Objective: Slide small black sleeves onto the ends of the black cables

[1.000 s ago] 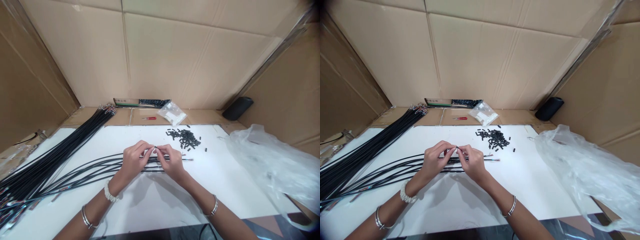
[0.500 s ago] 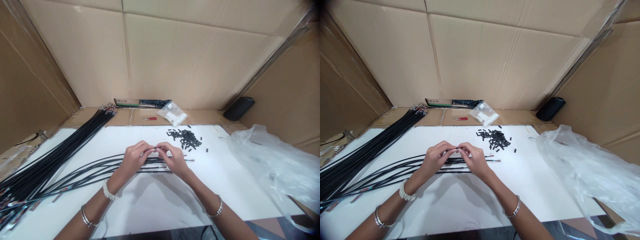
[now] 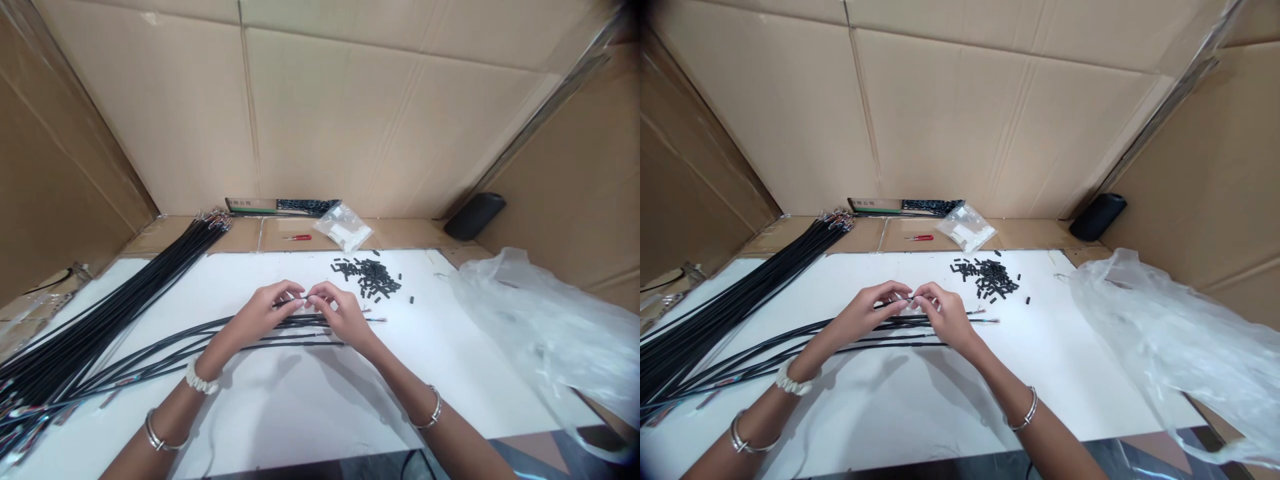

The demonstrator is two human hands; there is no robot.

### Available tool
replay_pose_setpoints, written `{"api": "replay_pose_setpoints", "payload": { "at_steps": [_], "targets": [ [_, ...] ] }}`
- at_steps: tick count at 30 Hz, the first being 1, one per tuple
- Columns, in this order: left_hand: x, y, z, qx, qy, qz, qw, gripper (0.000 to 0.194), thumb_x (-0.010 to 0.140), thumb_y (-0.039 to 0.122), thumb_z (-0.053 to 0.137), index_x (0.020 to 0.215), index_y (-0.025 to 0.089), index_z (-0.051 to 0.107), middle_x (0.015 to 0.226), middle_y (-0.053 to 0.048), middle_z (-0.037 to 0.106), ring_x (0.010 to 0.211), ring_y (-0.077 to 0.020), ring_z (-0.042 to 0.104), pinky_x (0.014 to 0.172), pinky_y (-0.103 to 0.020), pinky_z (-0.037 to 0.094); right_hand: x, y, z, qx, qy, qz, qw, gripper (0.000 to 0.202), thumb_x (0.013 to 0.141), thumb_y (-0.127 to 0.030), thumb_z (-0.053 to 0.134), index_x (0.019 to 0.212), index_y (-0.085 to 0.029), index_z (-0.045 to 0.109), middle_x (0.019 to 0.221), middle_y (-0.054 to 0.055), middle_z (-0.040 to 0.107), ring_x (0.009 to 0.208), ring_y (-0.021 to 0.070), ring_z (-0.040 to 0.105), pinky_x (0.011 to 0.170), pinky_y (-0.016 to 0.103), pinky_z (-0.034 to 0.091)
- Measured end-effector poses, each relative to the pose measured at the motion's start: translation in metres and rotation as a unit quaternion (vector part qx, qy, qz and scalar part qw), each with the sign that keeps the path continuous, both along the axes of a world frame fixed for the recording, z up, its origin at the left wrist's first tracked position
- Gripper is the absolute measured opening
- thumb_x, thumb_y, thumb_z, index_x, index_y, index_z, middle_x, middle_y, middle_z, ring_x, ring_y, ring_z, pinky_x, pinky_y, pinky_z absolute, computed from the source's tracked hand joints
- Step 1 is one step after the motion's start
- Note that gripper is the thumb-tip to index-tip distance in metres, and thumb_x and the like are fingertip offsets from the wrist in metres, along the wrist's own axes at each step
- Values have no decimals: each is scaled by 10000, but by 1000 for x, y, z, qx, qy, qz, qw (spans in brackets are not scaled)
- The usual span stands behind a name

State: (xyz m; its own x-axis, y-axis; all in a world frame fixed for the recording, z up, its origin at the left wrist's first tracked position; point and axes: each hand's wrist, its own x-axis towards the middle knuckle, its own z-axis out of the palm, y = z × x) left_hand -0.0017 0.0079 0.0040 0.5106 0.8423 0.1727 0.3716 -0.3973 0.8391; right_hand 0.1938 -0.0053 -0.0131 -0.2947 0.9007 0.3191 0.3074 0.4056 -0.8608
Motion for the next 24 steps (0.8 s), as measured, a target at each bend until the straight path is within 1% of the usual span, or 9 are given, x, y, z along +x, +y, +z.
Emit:
{"api": "replay_pose_setpoints", "payload": {
  "at_steps": [2,5,8,10,13,15,19,24],
  "targets": [
    [-4,2,3,-26,20,-13,999,289,908,403,457,987,181,625,909,-33,652,755,-143,586,702,-245,458,1,0,2,0,0,-6,1000,106,912,-252,479,912,-198,570,782,8,675,686,127,601,623,238,440],
    [-13,4,8,-75,41,-37,996,345,906,435,434,925,157,638,832,-34,656,674,-136,575,618,-226,435,3,1,5,4,3,-23,1000,102,909,-250,487,895,-189,568,782,14,677,697,128,604,622,238,434],
    [-19,6,11,-122,49,-53,990,382,912,449,399,898,145,630,735,-22,639,602,-123,550,549,-207,415,4,2,7,10,0,-20,1000,125,918,-267,478,917,-188,575,805,22,678,726,136,610,660,253,449],
    [-21,6,10,-130,53,-48,989,377,910,443,397,887,146,628,657,0,605,537,-108,507,503,-193,389,4,3,7,29,-19,-11,999,135,914,-283,493,926,-197,596,858,33,678,796,151,609,721,278,460],
    [-19,6,8,-95,67,-41,992,357,900,416,422,822,142,638,611,13,580,496,-90,449,484,-182,350,3,4,5,77,-47,7,996,126,907,-279,516,906,-211,621,946,46,673,929,176,584,847,328,445],
    [-16,6,7,-63,78,-35,994,351,898,393,432,788,140,648,594,15,578,506,-89,440,495,-181,336,2,5,3,100,-52,17,993,126,913,-267,507,892,-211,618,963,49,671,959,182,574,889,348,429],
    [-13,6,5,-25,90,-22,995,323,893,362,450,785,142,661,556,26,566,505,-86,438,518,-183,327,0,5,-1,111,-59,12,992,154,926,-255,484,835,-207,599,982,51,668,955,183,569,910,363,406],
    [-11,5,1,5,88,-21,996,276,889,325,469,829,146,671,564,25,577,525,-89,461,544,-183,345,-2,4,-6,107,-63,16,992,173,929,-240,477,792,-204,575,1016,38,670,947,174,558,909,358,388]
  ]
}}
